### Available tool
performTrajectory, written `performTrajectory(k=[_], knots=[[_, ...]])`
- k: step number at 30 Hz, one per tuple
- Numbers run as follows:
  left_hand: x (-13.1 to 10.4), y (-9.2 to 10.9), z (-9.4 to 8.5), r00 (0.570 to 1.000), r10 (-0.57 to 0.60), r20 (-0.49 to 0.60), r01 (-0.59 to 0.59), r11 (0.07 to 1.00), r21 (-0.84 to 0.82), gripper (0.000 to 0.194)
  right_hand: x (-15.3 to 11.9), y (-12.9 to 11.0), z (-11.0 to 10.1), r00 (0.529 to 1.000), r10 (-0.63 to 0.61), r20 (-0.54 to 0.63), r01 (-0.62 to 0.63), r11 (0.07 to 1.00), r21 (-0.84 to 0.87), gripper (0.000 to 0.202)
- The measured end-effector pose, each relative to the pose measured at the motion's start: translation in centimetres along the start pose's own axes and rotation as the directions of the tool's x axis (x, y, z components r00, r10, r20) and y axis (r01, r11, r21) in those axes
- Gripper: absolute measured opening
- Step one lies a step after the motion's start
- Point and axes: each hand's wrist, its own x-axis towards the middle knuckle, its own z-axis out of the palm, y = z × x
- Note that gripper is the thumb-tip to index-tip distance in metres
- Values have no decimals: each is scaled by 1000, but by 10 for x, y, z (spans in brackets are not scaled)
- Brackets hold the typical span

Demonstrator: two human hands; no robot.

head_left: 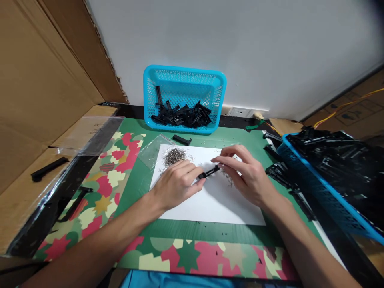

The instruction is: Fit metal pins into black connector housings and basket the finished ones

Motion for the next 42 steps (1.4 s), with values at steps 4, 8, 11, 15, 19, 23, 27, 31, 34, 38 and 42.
performTrajectory(k=[4,8,11,15,19,23,27,31,34,38,42], knots=[[0,2,0,1000,14,-7,-14,1000,4,14,-2,-5,8,992,96,-78,-92,994,61,17],[0,3,-1,1000,17,3,-17,1000,18,15,0,-18,19,934,349,-72,-318,907,278,16],[0,4,-1,1000,29,2,-29,999,36,16,1,-24,27,902,431,-5,-400,840,366,22],[0,3,-2,999,53,-6,-53,997,54,18,2,-24,31,892,452,3,-426,838,340,26],[0,3,-1,998,55,-6,-54,996,65,17,2,-24,31,901,435,1,-413,855,314,27],[0,4,-1,998,57,0,-57,996,71,18,1,-24,31,915,403,-8,-387,883,267,28],[-1,6,-2,999,33,20,-35,998,56,20,1,-26,32,935,353,-44,-337,919,203,29],[-1,6,-3,999,26,28,-28,998,52,22,2,-28,30,950,306,-65,-292,943,159,30],[-1,7,-3,999,21,33,-23,999,48,21,3,-29,29,952,299,-63,-286,944,166,31],[-1,9,-4,999,25,20,-26,998,49,19,4,-29,29,953,300,-47,-287,939,189,33],[-1,10,-3,1000,26,9,-27,998,55,17,3,-29,29,954,298,-25,-286,933,216,32]])
